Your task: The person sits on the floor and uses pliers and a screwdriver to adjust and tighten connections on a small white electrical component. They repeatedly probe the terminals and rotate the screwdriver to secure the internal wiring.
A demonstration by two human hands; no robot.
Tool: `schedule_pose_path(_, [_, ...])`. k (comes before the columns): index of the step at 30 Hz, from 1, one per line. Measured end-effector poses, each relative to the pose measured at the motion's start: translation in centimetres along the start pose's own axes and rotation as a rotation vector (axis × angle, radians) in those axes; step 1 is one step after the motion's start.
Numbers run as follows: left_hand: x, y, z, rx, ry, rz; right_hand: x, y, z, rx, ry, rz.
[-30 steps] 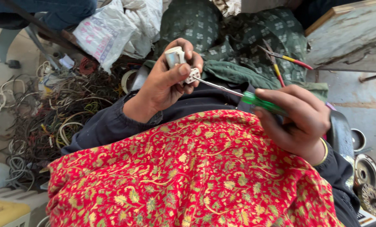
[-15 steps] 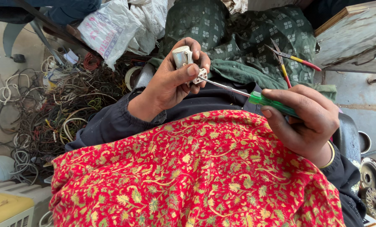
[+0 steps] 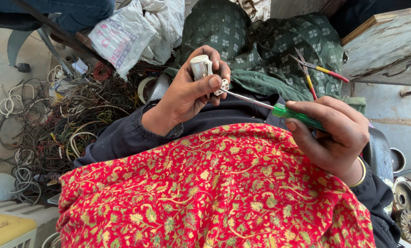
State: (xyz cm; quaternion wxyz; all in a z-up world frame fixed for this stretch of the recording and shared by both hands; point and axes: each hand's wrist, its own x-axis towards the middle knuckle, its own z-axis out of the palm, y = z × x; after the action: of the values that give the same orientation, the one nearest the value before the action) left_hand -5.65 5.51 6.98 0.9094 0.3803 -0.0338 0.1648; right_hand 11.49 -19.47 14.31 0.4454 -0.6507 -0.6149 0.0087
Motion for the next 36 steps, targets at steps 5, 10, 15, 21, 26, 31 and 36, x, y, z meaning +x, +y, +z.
schedule_pose_path(5, [-0.2,0.3,0.4,0.016,0.033,-0.005,0.8,-1.1,0.0,-0.049,0.013,0.032])
schedule_pose_path(10, [-0.4,0.6,1.0,0.160,0.072,0.059,2.9,-4.3,-1.1,-0.140,-0.045,0.139])
schedule_pose_path(15, [-0.4,0.0,1.1,0.200,0.085,0.075,4.1,-6.7,-2.7,-0.386,-0.203,0.114])
schedule_pose_path(21, [-0.2,-1.4,1.1,0.169,0.087,0.010,3.8,-6.8,-2.8,-0.486,-0.170,-0.032])
schedule_pose_path(26, [-0.3,-1.6,0.8,0.121,0.162,-0.018,3.0,-5.8,-2.5,-0.480,-0.202,-0.023])
schedule_pose_path(31, [-0.3,-1.8,0.6,0.126,0.210,-0.047,2.9,-5.1,-2.0,-0.440,-0.139,-0.121])
schedule_pose_path(36, [-0.2,-1.7,0.4,0.129,0.211,-0.045,3.2,-5.5,-1.6,-0.439,-0.153,-0.096])
